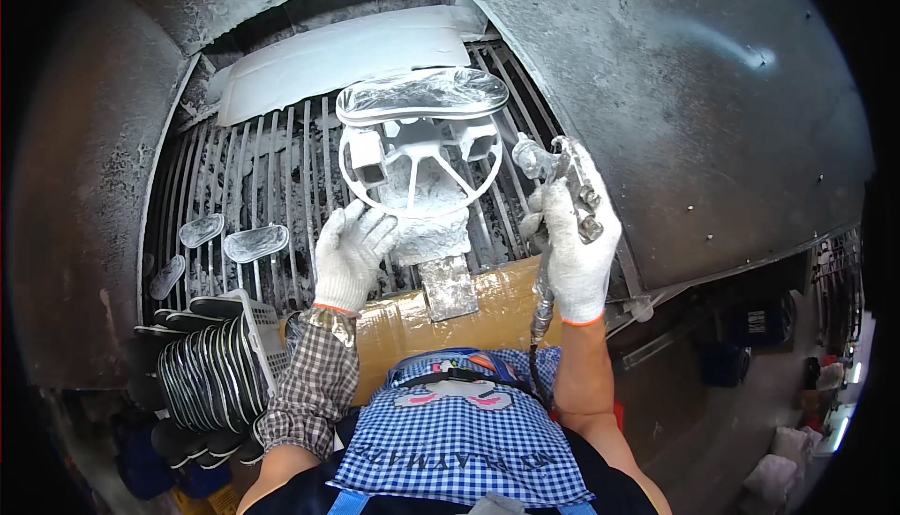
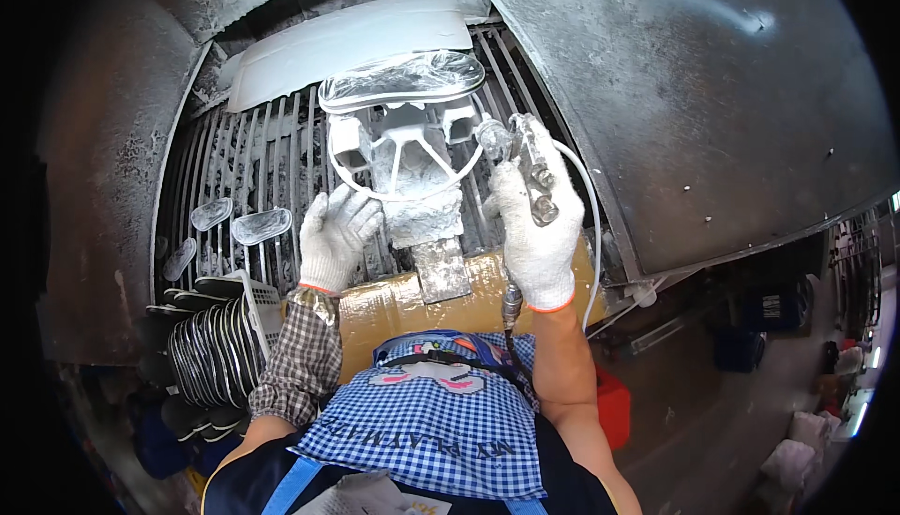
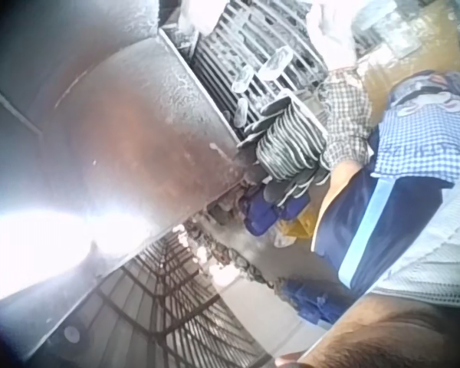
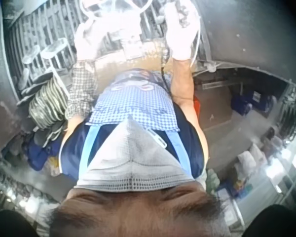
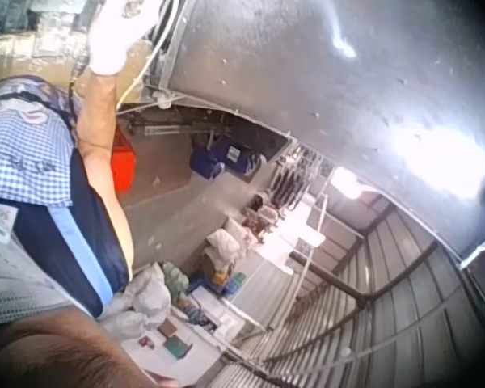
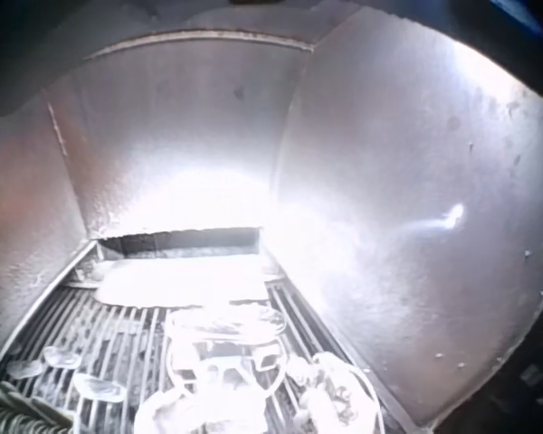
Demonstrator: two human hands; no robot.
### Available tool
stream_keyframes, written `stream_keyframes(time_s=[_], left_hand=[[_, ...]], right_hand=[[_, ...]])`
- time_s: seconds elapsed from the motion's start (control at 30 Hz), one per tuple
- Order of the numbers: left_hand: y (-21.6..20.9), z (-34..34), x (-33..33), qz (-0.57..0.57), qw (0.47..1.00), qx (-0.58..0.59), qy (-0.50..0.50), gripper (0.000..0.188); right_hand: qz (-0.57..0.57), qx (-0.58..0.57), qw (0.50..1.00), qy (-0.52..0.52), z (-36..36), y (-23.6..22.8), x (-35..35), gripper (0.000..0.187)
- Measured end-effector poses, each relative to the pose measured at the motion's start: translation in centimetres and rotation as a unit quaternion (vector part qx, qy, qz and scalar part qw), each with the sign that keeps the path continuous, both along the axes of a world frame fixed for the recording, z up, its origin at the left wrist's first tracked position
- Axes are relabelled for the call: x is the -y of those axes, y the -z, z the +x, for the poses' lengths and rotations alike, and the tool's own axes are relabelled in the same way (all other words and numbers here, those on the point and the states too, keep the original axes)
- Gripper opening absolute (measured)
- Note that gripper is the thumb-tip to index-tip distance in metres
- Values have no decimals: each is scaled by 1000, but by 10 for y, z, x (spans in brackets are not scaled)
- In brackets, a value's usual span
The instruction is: The person spray paints a white slipper using a spray gun. They repeatedly pick up the slipper from a metal rack, rotate it to coat different sides, and place it back on the rack. The slipper is handled one at a time throughout the process.
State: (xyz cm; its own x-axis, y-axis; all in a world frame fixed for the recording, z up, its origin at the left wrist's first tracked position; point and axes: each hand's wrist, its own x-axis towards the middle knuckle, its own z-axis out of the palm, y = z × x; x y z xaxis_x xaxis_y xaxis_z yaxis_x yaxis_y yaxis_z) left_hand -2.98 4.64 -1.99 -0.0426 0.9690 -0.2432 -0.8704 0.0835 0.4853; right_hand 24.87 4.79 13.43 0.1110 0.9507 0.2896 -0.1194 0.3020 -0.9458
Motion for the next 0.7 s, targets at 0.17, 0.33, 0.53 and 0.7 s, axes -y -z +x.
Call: stream_keyframes(time_s=[0.17,0.33,0.53,0.7], left_hand=[[3,-6,-3,-2,1000,16,-13,63],[-2,-10,-5,11,999,16,-29,67],[-11,-19,-11,-14,998,11,-56,54],[-10,-28,-15,9,998,14,-61,53]], right_hand=[[22,28,999,40,12,-8,2,50],[-13,25,999,44,10,-24,19,50],[-20,18,1000,-4,10,-24,30,49],[-39,10,999,17,20,-33,28,48]])
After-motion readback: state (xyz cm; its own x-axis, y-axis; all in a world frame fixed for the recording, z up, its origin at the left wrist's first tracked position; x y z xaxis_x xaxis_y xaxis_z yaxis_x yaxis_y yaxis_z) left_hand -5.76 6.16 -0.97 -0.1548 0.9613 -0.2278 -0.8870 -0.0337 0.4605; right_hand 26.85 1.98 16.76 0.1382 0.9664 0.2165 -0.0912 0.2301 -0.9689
